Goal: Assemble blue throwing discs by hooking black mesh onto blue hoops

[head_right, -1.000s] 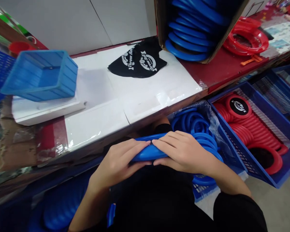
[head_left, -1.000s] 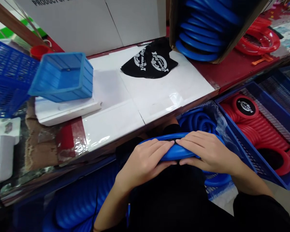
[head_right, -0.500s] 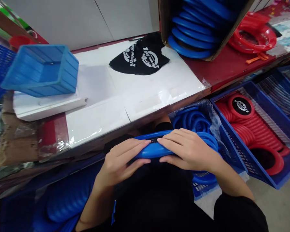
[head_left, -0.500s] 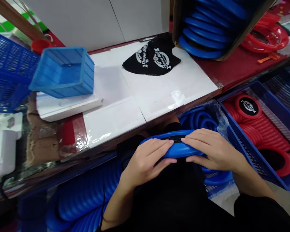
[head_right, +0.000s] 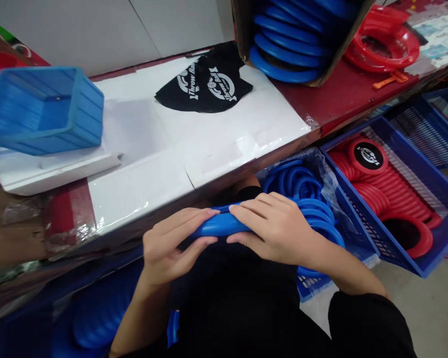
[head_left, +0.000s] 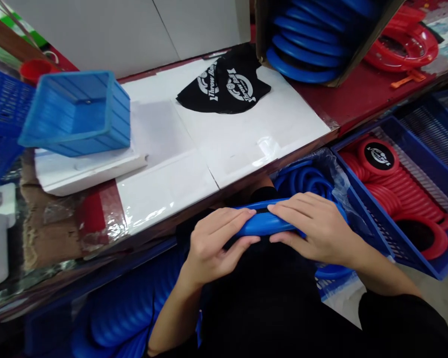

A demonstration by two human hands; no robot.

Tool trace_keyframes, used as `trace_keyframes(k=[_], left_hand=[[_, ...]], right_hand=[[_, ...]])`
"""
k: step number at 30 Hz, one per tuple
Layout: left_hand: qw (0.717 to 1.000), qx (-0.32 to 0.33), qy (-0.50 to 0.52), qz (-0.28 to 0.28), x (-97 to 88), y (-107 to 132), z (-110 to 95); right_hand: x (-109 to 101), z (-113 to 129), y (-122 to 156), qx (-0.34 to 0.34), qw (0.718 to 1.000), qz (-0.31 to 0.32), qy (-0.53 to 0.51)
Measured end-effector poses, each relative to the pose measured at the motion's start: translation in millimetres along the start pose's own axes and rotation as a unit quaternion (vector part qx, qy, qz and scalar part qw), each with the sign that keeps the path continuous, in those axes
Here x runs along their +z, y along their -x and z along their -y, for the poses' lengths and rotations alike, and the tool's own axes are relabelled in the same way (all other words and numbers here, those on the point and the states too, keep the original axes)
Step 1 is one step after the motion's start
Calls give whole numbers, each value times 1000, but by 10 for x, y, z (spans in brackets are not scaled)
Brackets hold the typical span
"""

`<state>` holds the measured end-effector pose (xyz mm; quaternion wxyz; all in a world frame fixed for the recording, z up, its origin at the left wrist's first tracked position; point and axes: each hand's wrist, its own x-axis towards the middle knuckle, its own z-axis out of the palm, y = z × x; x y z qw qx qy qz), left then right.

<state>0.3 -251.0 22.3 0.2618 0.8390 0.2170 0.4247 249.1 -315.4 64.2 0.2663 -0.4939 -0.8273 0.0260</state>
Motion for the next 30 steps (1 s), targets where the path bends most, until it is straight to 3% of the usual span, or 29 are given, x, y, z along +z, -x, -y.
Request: trace_keyframes(k=[2,6,8,11,17,22,27,30], left_hand=[[998,-39,18,-42,-126,52,60],[967,-54,102,-228,-257,177,351],[966,-27,153,-205,-236,230,513],[985,5,150,-88,-154,270,624],[999,30,-4,9,-24,140,470],[999,38,-12,-17,0,115,538],[986,-8,125,-113,-11,365,824],[975,-17,194,-108,-45,495,931]], right_hand=[[-100,-151,19,27,999,17,-4],[-168,-486,149,42,994,24,-98],[-96,-569,183,17,990,5,-141],[64,-574,164,-35,993,-21,-114],[185,-514,102,-36,997,0,-69],[125,-516,125,-6,991,46,-129],[127,-729,232,90,977,72,-180],[194,-832,291,139,975,64,-161]])
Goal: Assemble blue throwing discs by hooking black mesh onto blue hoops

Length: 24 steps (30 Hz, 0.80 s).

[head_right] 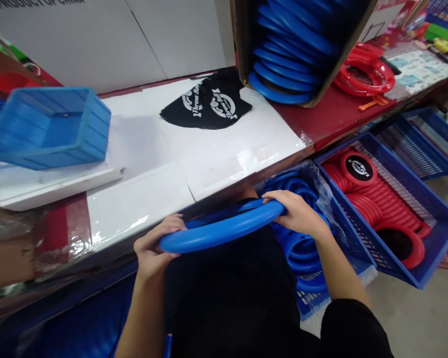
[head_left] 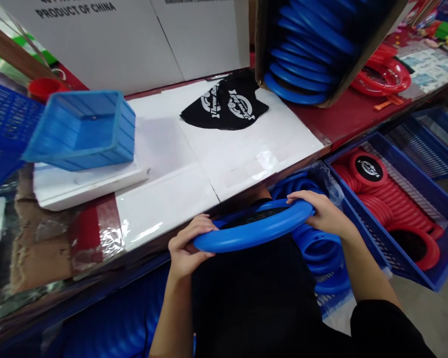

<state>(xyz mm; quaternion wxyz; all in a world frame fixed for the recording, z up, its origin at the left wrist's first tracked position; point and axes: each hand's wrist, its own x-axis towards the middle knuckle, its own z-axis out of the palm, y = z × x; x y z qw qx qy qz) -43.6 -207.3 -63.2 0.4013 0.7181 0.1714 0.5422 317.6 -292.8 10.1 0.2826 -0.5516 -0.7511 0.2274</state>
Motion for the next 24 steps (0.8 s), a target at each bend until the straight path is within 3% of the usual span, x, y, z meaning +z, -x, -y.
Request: trace_keyframes(k=[3,6,10,15,20,24], left_hand=[[995,-87,4,56,-44,27,-85],[975,-146,-112,127,13,-40,-290],[952,-68,-247,168,262,-238,-507],[939,31,-313,139,500,-451,-578],[962,54,-231,135,377,-453,-499],[979,11,-158,129,253,-426,-435]], right_hand=[[77,-17,-19,2,999,-32,20],[145,55,-73,-47,996,-54,56],[197,215,-161,-104,986,-67,116],[189,411,-194,-98,983,-57,143],[64,447,-130,-91,992,-37,73],[21,414,-79,-93,994,-38,43]])
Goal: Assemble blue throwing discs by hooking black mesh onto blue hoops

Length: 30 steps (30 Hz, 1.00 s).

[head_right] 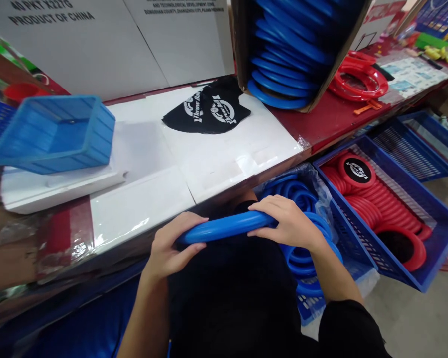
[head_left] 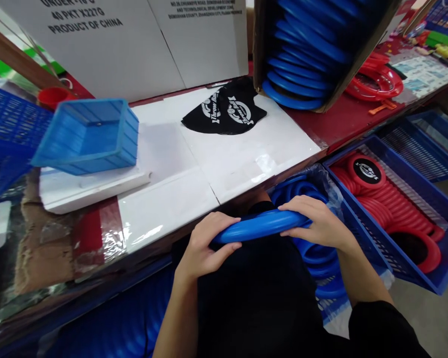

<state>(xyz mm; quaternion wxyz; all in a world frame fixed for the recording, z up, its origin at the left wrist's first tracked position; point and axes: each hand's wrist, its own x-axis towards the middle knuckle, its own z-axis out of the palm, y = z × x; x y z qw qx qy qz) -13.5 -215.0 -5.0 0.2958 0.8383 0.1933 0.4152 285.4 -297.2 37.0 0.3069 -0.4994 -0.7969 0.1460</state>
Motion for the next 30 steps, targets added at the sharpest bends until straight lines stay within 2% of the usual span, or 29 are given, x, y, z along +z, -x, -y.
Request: trace_keyframes(k=[3,9,12,18,26,30], left_hand=[[999,-22,-27,28,-37,-35,-34],[997,11,-23,77,-68,-109,-135],[996,18,-13,83,-55,-88,-146],[997,45,-45,38,27,-42,-208],[996,53,-60,-29,167,43,-266],[996,57,-46,-42,163,45,-218]], right_hand=[[18,-2,8,-5,1000,-16,-6],[35,97,-19,-50,998,15,31],[57,197,-7,-75,996,6,39],[120,366,47,-52,997,-43,48],[248,441,109,-35,992,-106,53],[236,477,57,-27,993,-93,62]])
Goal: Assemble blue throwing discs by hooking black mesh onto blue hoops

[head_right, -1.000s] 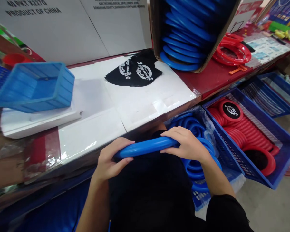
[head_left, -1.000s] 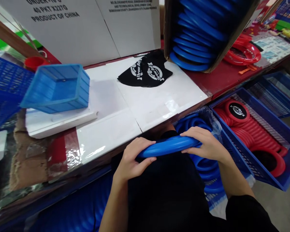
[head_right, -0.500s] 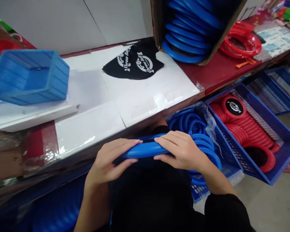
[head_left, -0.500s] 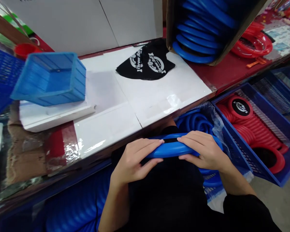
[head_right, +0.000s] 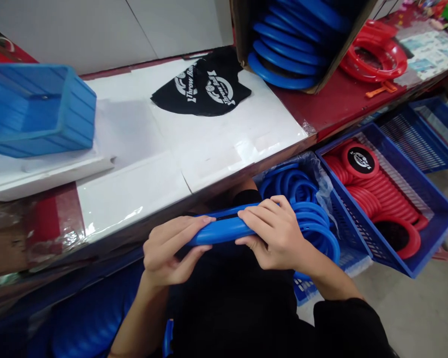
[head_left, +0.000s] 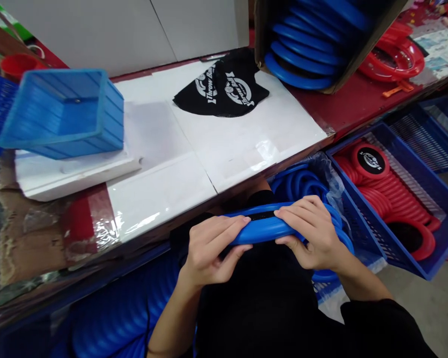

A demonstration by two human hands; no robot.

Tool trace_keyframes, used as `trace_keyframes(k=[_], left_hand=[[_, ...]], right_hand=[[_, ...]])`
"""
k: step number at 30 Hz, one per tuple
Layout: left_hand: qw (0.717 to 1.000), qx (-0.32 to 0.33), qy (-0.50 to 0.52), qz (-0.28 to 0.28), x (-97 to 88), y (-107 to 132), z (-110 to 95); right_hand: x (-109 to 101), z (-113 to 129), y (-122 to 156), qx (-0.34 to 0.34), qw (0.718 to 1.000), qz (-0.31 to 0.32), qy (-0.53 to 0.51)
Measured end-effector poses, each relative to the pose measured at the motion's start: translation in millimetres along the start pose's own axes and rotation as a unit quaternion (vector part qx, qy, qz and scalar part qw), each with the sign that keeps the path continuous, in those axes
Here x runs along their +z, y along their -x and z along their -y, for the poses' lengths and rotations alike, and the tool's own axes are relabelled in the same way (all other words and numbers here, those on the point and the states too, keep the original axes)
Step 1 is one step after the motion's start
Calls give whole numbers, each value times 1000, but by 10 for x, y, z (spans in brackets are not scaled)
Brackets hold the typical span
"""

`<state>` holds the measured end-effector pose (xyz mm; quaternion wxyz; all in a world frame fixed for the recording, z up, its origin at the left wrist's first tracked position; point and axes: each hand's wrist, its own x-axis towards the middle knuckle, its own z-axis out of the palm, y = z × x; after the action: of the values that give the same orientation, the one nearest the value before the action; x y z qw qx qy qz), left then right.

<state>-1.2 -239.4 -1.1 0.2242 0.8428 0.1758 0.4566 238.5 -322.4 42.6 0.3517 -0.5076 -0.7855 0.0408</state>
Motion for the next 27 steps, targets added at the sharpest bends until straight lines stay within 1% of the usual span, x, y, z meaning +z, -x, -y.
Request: trace_keyframes(k=[3,4,5,6,8,9,10,11,13,14,16,19,22,25,27], left_hand=[[999,0,36,2,-47,45,89],[998,-5,56,-6,-66,77,128],[996,-17,79,-26,-83,119,170],[992,-34,105,-61,-96,167,216],[971,-79,168,-147,-105,267,313],[961,-95,197,-167,-103,309,359],[957,-101,220,-161,-99,339,399],[959,-99,231,-134,-96,354,429],[972,-85,211,-59,-100,334,447],[979,-77,187,-35,-110,302,433],[989,-69,130,-7,-142,202,360],[998,-48,18,47,-191,25,186],[995,-19,-73,71,-200,-117,15],[992,9,-94,81,-171,-207,-105],[991,16,-91,101,-155,-245,-146]], right_hand=[[-106,-54,-62,5,999,47,-4],[-155,-101,-69,8,998,60,-6],[-207,-161,-63,12,997,71,-10],[-254,-231,-45,20,997,77,-19],[-318,-376,20,35,995,77,-47],[-327,-438,58,35,995,68,-61],[-319,-488,92,29,995,60,-68],[-295,-523,120,17,996,54,-68],[-218,-544,144,-11,997,54,-49],[-175,-536,140,-22,997,57,-38],[-107,-499,110,-30,997,65,-24],[-72,-433,40,-31,997,68,-18],[-75,-359,-23,-34,996,87,-7],[-40,-255,-72,-40,993,114,7],[1,-188,-101,-45,991,122,11]])
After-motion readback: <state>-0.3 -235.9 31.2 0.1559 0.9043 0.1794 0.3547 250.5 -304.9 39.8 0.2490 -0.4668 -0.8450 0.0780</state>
